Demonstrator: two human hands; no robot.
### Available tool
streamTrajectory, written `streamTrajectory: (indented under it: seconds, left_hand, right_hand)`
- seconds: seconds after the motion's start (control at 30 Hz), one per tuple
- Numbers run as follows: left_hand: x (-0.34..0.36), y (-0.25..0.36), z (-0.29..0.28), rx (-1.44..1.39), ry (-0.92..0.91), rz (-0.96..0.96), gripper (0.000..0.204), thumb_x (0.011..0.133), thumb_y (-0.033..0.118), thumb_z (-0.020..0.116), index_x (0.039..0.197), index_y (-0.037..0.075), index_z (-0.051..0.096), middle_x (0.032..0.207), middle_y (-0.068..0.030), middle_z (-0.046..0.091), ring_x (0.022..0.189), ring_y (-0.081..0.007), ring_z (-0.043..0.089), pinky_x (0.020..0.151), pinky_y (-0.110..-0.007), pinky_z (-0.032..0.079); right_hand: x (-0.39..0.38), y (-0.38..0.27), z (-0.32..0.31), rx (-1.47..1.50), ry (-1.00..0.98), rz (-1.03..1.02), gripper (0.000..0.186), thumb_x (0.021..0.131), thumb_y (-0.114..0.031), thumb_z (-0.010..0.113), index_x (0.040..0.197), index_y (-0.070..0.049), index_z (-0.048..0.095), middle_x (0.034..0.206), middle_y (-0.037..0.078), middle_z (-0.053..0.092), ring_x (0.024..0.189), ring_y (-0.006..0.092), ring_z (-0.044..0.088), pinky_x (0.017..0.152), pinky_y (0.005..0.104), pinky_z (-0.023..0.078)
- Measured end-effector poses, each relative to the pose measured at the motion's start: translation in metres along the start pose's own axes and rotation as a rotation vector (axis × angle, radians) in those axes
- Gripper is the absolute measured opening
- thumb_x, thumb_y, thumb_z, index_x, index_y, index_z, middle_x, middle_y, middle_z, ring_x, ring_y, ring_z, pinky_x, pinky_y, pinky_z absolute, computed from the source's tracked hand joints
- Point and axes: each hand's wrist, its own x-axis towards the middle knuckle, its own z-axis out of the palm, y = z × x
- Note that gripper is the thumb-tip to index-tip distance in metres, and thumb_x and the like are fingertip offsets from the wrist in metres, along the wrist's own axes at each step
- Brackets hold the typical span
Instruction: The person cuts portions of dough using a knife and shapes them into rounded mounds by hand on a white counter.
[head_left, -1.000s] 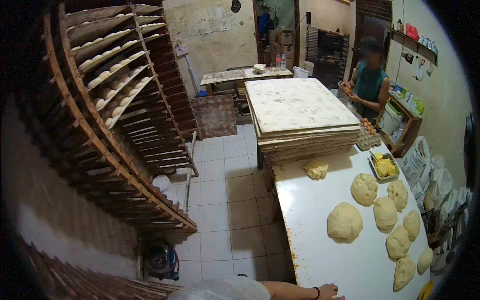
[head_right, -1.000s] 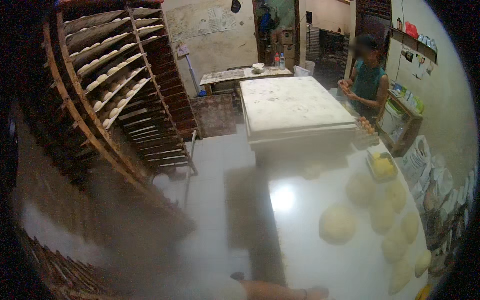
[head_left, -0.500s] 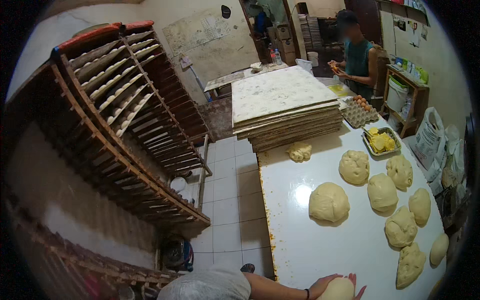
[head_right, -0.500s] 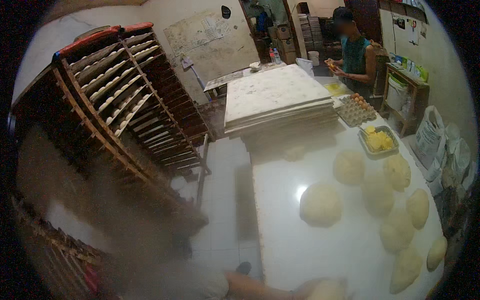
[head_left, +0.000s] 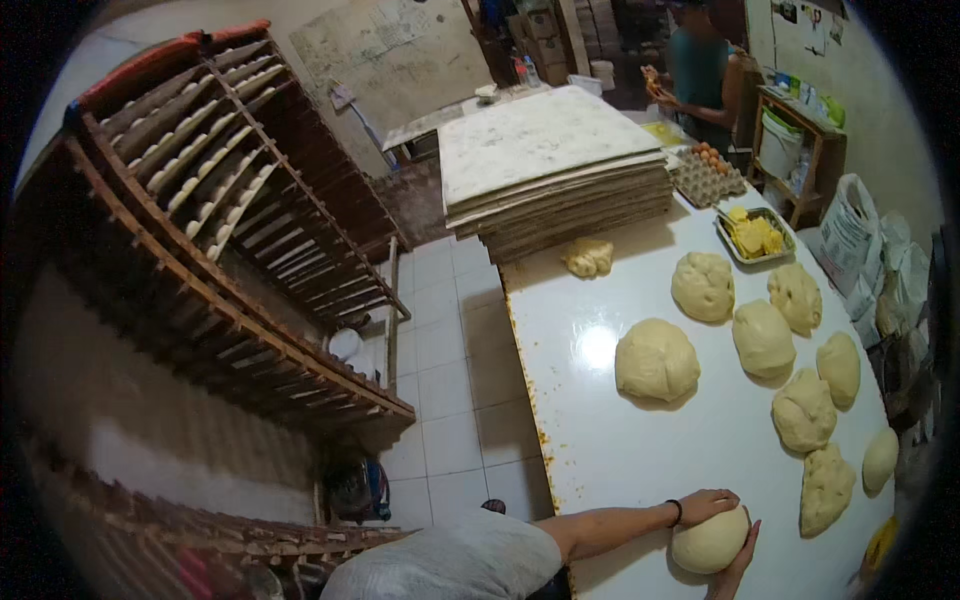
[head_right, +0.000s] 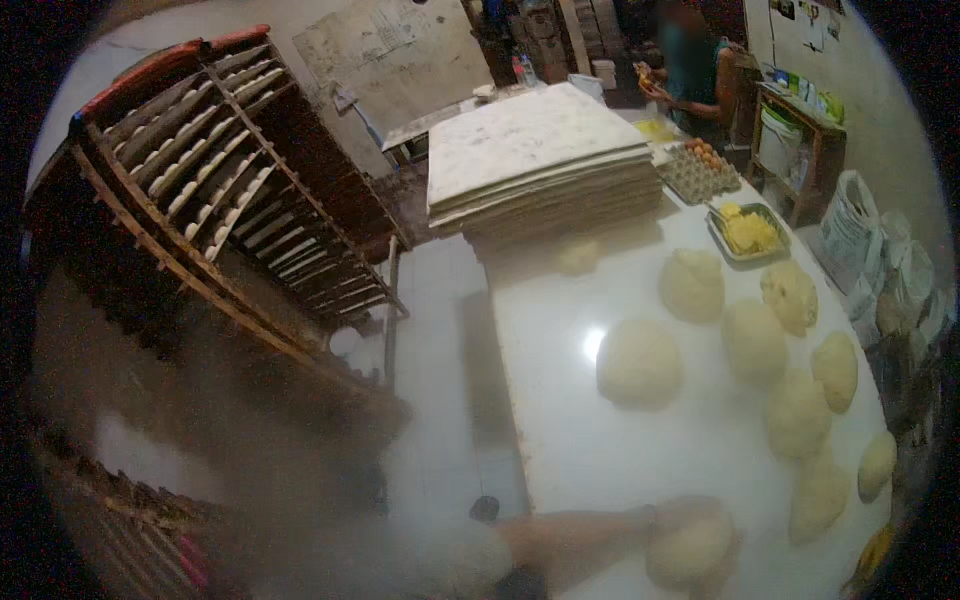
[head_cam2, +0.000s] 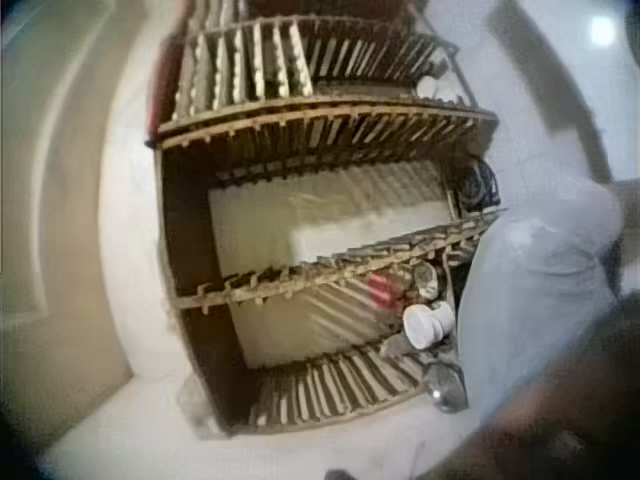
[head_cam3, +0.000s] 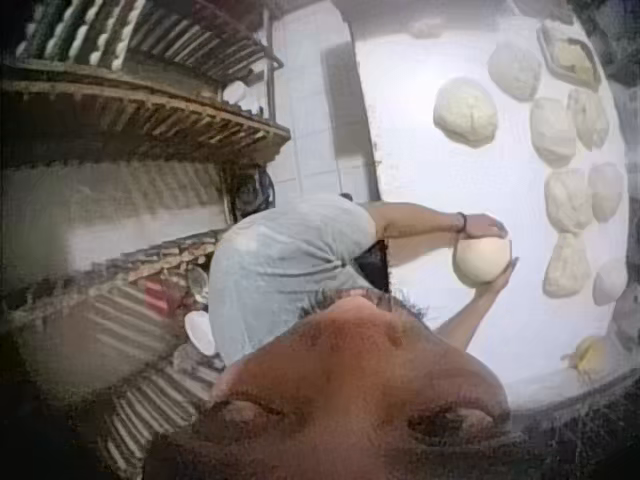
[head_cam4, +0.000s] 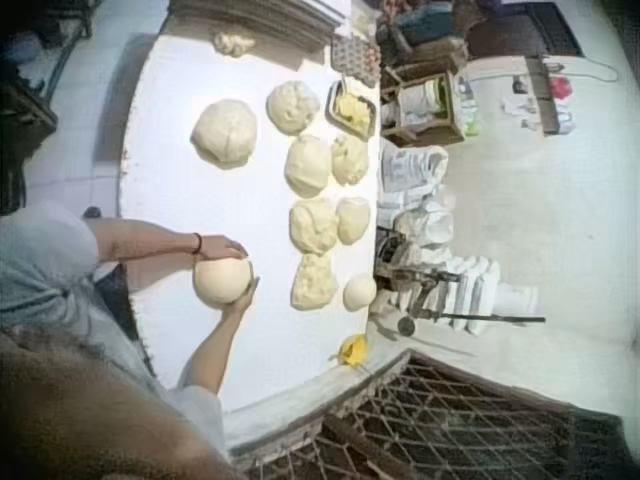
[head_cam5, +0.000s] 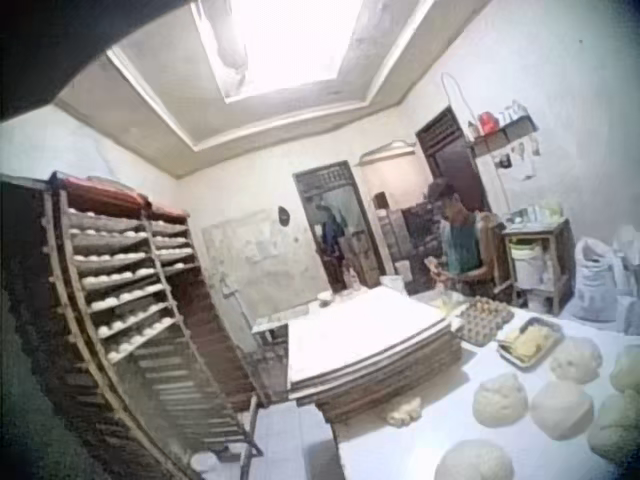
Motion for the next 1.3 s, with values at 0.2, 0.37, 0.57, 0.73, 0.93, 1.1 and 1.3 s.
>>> streamTrajectory:
  seconds: [0.2, 0.37, 0.57, 0.73, 0.93, 1.1, 1.3]
  left_hand:
    - [-0.096, 0.013, -0.035, 0.218, -0.095, -0.012, 0.063, 0.095, 0.057, 0.054, 0.129, 0.007, 0.068, 0.129, -0.0198, 0.069, 0.121, -0.0378, 0.063, 0.107, -0.046, 0.048]
    - [-0.180, 0.005, -0.058, 0.506, -0.225, 0.092, 0.069, 0.088, 0.069, 0.055, 0.117, 0.009, 0.076, 0.111, -0.0189, 0.073, 0.115, -0.0364, 0.063, 0.101, -0.049, 0.046]
    - [-0.257, 0.037, -0.051, 0.961, -0.555, 0.575, 0.064, 0.096, 0.068, 0.051, 0.128, 0.016, 0.071, 0.127, -0.0119, 0.069, 0.129, -0.0328, 0.053, 0.110, -0.064, 0.032]
    - [-0.241, 0.027, -0.045, 1.092, -0.560, 0.554, 0.068, 0.093, 0.071, 0.054, 0.136, 0.019, 0.065, 0.135, -0.0087, 0.067, 0.131, -0.0313, 0.055, 0.113, -0.068, 0.032]
    - [-0.131, 0.016, -0.035, 0.647, -0.502, 0.031, 0.072, 0.103, 0.066, 0.034, 0.132, 0.012, 0.070, 0.135, -0.0160, 0.065, 0.139, -0.0384, 0.046, 0.120, -0.057, 0.028]
    - [-0.121, -0.065, -0.007, 0.138, -0.246, 0.239, 0.061, 0.106, 0.056, 0.042, 0.141, 0.011, 0.063, 0.139, -0.0153, 0.065, 0.130, -0.0350, 0.058, 0.112, -0.045, 0.043]
    - [-0.093, -0.052, 0.028, -0.453, 0.035, -0.030, 0.050, 0.109, 0.040, 0.036, 0.131, 0.008, 0.066, 0.128, -0.0144, 0.070, 0.118, -0.0301, 0.064, 0.105, -0.039, 0.048]
  right_hand:
    - [-0.041, 0.068, -0.008, -0.215, 0.181, 0.007, 0.062, 0.109, -0.055, 0.039, 0.137, -0.003, 0.057, 0.128, 0.017, 0.066, 0.112, 0.0277, 0.067, 0.096, 0.0413, 0.056]
    - [-0.121, 0.133, 0.091, -0.475, 0.296, -0.025, 0.062, 0.108, -0.049, 0.043, 0.142, 0.002, 0.052, 0.137, 0.020, 0.059, 0.122, 0.0301, 0.059, 0.103, 0.0421, 0.049]
    - [-0.229, 0.188, 0.185, -1.041, 0.318, -0.273, 0.066, 0.106, -0.042, 0.049, 0.149, 0.008, 0.043, 0.151, 0.025, 0.047, 0.139, 0.0340, 0.045, 0.115, 0.0438, 0.038]
    - [-0.221, 0.204, 0.182, -1.189, 0.314, -0.389, 0.065, 0.105, -0.039, 0.050, 0.149, 0.008, 0.044, 0.152, 0.025, 0.047, 0.140, 0.0345, 0.045, 0.116, 0.0444, 0.038]
    - [-0.150, 0.155, 0.158, -1.047, 0.282, -0.281, 0.061, 0.105, -0.038, 0.051, 0.147, 0.006, 0.047, 0.149, 0.024, 0.049, 0.138, 0.0341, 0.048, 0.115, 0.0448, 0.040]
    - [-0.085, 0.127, 0.100, -0.748, 0.203, -0.158, 0.059, 0.104, -0.036, 0.052, 0.146, 0.005, 0.050, 0.147, 0.024, 0.052, 0.136, 0.0338, 0.050, 0.114, 0.0452, 0.041]
    - [-0.035, 0.080, 0.056, -0.567, 0.065, 0.029, 0.055, 0.104, -0.034, 0.053, 0.144, 0.004, 0.053, 0.145, 0.023, 0.054, 0.134, 0.0335, 0.052, 0.113, 0.0456, 0.043]
